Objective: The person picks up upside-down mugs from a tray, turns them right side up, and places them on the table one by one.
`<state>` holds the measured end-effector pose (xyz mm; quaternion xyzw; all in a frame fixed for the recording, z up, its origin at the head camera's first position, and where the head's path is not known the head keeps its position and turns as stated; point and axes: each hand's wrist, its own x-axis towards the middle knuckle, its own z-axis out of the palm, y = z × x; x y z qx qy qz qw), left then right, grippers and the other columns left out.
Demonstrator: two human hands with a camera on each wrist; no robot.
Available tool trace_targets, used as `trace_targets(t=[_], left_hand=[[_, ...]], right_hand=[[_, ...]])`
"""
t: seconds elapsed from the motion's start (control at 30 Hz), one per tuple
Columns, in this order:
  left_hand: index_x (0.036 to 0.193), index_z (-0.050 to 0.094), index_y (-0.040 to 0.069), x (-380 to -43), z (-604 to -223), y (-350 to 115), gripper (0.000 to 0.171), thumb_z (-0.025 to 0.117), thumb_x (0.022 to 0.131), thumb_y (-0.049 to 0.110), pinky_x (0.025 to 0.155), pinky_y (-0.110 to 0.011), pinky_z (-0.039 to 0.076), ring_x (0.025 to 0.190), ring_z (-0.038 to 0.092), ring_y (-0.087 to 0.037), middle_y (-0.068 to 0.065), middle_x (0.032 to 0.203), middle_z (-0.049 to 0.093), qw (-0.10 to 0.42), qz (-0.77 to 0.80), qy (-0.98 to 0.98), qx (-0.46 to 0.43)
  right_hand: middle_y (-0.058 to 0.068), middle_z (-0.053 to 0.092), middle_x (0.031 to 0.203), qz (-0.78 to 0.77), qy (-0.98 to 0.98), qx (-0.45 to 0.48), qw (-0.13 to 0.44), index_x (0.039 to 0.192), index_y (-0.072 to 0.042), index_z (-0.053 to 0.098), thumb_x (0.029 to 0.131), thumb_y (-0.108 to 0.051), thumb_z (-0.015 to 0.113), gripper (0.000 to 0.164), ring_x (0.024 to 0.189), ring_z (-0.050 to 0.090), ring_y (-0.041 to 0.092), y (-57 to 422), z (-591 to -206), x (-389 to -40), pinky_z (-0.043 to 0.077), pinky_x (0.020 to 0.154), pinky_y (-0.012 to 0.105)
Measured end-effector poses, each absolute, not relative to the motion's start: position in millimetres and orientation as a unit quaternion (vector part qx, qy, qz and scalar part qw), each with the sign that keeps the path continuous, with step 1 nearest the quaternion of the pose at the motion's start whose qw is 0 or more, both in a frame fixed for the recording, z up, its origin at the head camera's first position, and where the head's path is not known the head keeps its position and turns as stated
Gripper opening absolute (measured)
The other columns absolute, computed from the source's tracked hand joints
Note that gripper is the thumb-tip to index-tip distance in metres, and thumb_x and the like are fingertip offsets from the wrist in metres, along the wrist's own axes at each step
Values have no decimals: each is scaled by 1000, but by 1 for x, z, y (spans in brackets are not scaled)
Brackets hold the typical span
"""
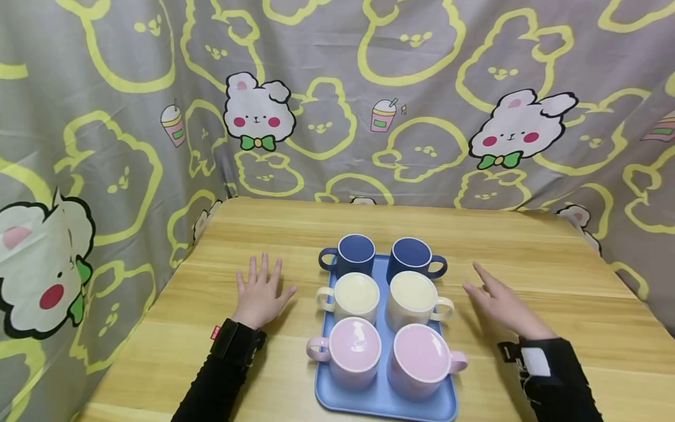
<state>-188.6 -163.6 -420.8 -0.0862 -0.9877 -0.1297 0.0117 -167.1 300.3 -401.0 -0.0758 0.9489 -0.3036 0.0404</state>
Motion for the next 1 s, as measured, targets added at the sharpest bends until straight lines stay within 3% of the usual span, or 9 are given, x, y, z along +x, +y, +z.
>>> trace_targets(t=[0.1, 0.23, 0.4, 0.53, 0.7, 1.0], left_hand=[[153, 24, 3, -188, -422, -165, 76, 48, 98, 49, 107, -69, -3, 142, -3, -48, -26, 157, 5, 18, -133, -987, -85], [152, 25, 2, -186, -424, -167, 75, 49, 98, 49, 107, -69, -3, 142, -3, -49, -27, 157, 5, 20, -132, -987, -83], [152, 26, 2, -186, -424, -167, 75, 49, 98, 48, 107, -69, -3, 142, -2, -50, -27, 157, 7, 22, -137, -987, -85], [152, 26, 3, -188, -423, -166, 74, 48, 98, 49, 107, -69, -2, 142, -2, -50, -27, 157, 7, 27, -136, -986, -89], [152, 26, 3, -189, -422, -166, 74, 48, 98, 49, 107, -70, -3, 141, -2, -50, -27, 157, 7, 25, -136, -986, -90], [152, 27, 4, -189, -422, -165, 74, 48, 98, 50, 107, -69, -2, 142, -1, -50, -27, 157, 7, 24, -136, -987, -87]], right_hand=[[45, 42, 129, -309, 945, -98, 48, 145, 14, 23, 103, -28, 50, 65, 108, 53, 56, 295, -393, -184, 46, 88, 61], [38, 54, 117, -348, 923, -121, 109, 142, 12, 31, 101, -23, 54, 59, 94, 64, 40, 288, -393, -207, 53, 79, 50], [26, 62, 99, -423, 876, -130, 194, 132, 13, 36, 99, -15, 55, 47, 81, 65, 26, 284, -398, -229, 56, 70, 39], [13, 59, 83, -475, 842, -134, 218, 116, 13, 42, 97, -5, 54, 29, 73, 58, 19, 281, -406, -240, 54, 63, 33], [6, 56, 76, -515, 820, -116, 219, 107, 15, 47, 96, 1, 51, 17, 66, 58, 15, 277, -420, -245, 55, 60, 28], [5, 59, 70, -535, 824, -74, 170, 103, 19, 50, 98, 5, 44, 16, 60, 62, 11, 269, -428, -244, 56, 59, 28]])
